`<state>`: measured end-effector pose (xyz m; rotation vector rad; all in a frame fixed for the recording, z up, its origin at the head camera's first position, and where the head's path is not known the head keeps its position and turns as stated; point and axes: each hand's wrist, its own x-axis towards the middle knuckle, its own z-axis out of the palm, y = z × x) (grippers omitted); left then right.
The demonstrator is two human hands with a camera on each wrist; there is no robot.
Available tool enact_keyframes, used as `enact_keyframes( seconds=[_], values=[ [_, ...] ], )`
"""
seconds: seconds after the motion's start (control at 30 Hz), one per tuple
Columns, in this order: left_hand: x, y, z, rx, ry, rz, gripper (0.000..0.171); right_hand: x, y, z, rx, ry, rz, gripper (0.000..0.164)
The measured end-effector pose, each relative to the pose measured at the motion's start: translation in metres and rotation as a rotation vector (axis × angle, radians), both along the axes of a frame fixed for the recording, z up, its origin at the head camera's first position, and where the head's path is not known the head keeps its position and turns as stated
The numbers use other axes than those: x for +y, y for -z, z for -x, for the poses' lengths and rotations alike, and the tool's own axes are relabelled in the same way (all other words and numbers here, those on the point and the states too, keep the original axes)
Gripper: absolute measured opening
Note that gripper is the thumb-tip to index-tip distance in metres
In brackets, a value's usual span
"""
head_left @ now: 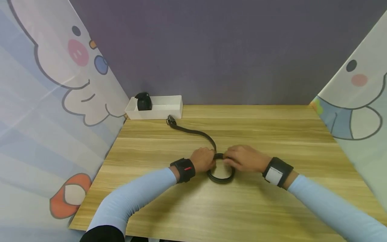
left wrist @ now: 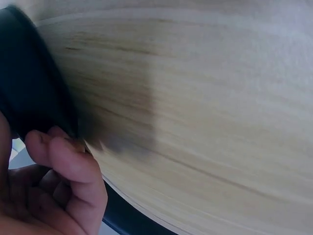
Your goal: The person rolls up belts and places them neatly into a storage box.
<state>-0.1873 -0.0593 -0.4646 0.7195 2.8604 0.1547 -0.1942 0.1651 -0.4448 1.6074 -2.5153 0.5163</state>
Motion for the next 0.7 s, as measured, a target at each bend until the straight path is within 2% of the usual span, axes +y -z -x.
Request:
enact_keyframes(
  seconds=[0.07, 0.1, 0.17, 0.23, 0.33, 0.43, 0.57, 0.7],
  values=[
    [-0.002, 0.0, -0.001, 0.019, -0.008, 0.001, 0.015, -0.015, -0.011, 0.022, 0.091, 0.009, -0.001, 0.014],
    [-0.002, 0.001, -0.002, 0.029, -0.014, 0.005, 0.015, -0.023, -0.016, 0.031, 0.134, 0.012, -0.023, 0.022],
    [0.0, -0.001, -0.004, 0.035, -0.025, 0.017, 0.015, -0.04, -0.026, 0.047, 0.208, 0.016, -0.11, 0.038],
    [0.002, 0.0, -0.005, 0.033, -0.03, 0.018, 0.015, -0.053, -0.029, 0.061, 0.244, 0.011, -0.206, 0.047],
    [0.007, 0.002, -0.007, 0.03, -0.039, 0.005, 0.016, -0.067, -0.022, 0.076, 0.249, 0.029, -0.31, 0.042],
    [0.006, 0.005, -0.006, 0.047, -0.05, -0.016, 0.018, -0.072, -0.009, 0.088, 0.249, 0.053, -0.365, 0.039],
    [0.002, 0.005, -0.006, 0.058, -0.073, -0.023, 0.02, -0.076, 0.005, 0.096, 0.224, 0.05, -0.432, 0.044],
    [-0.003, 0.005, -0.006, 0.075, -0.065, -0.014, 0.018, -0.075, 0.017, 0.102, 0.18, 0.04, -0.436, 0.046]
  ],
)
